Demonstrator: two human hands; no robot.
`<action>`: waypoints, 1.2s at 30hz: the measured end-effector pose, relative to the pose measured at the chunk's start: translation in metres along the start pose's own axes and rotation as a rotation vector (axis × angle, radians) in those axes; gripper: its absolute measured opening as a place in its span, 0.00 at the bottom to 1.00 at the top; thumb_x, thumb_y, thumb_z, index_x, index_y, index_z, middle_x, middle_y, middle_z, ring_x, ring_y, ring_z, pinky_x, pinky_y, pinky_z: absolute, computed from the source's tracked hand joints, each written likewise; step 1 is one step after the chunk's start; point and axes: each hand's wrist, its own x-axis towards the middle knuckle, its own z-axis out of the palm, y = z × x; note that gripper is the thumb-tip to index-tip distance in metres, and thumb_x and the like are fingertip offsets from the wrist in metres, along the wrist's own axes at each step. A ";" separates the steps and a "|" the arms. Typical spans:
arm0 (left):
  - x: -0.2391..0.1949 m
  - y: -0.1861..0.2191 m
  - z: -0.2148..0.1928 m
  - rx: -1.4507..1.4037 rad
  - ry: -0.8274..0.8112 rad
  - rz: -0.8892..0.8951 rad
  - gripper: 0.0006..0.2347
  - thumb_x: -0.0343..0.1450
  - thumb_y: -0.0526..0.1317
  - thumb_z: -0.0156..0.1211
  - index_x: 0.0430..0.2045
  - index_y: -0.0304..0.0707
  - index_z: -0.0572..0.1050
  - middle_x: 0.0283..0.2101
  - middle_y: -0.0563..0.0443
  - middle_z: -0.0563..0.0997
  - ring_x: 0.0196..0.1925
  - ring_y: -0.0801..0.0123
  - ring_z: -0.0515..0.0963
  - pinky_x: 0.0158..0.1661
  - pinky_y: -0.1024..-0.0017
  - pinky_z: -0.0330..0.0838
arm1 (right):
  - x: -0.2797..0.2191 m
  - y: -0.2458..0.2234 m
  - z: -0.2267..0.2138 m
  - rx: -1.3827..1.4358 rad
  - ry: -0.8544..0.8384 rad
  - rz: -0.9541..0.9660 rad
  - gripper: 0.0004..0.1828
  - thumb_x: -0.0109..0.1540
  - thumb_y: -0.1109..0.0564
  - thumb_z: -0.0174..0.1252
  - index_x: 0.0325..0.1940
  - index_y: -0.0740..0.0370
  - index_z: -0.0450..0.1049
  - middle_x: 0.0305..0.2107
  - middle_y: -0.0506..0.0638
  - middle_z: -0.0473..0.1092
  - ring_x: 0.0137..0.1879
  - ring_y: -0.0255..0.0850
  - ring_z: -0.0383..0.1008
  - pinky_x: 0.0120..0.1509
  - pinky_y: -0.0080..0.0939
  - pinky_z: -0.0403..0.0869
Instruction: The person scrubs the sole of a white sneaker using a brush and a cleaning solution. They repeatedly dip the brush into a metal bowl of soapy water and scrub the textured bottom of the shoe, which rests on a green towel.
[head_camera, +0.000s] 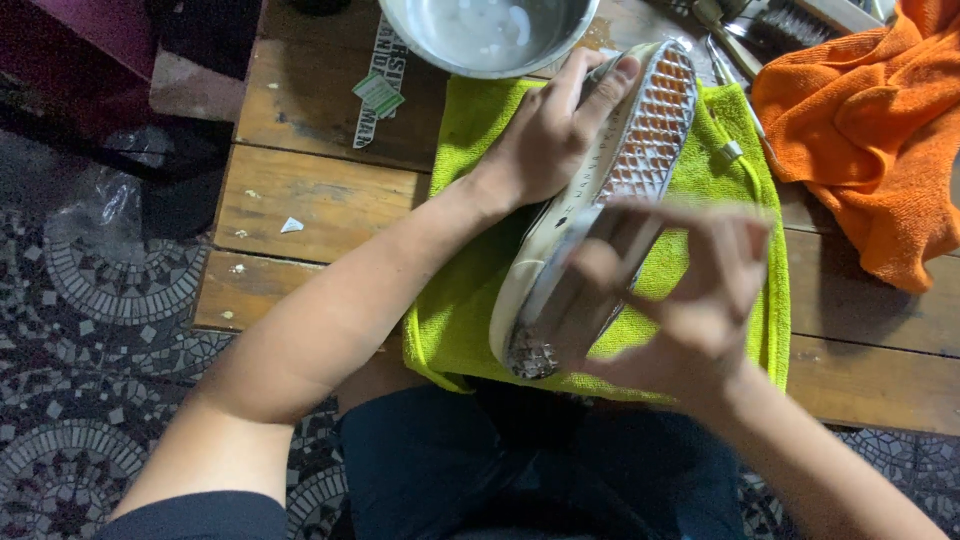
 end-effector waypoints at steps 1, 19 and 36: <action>0.001 -0.003 0.001 0.052 0.053 0.067 0.38 0.67 0.76 0.34 0.51 0.41 0.72 0.37 0.42 0.87 0.34 0.61 0.86 0.36 0.61 0.75 | 0.001 0.010 0.000 0.006 -0.032 0.064 0.20 0.57 0.41 0.74 0.50 0.48 0.88 0.58 0.64 0.76 0.57 0.58 0.75 0.62 0.65 0.64; 0.000 -0.003 0.002 0.030 0.054 0.038 0.37 0.66 0.75 0.35 0.50 0.43 0.72 0.31 0.46 0.84 0.30 0.65 0.83 0.36 0.59 0.74 | 0.002 0.002 -0.001 0.117 -0.036 -0.008 0.11 0.63 0.40 0.71 0.37 0.44 0.82 0.57 0.64 0.76 0.49 0.54 0.75 0.53 0.62 0.64; -0.001 -0.003 0.001 0.011 0.032 0.058 0.39 0.67 0.76 0.33 0.51 0.40 0.71 0.36 0.40 0.88 0.27 0.66 0.81 0.43 0.58 0.76 | -0.028 -0.015 -0.007 0.136 -0.132 0.000 0.30 0.67 0.27 0.70 0.66 0.41 0.82 0.65 0.70 0.71 0.58 0.56 0.78 0.57 0.58 0.79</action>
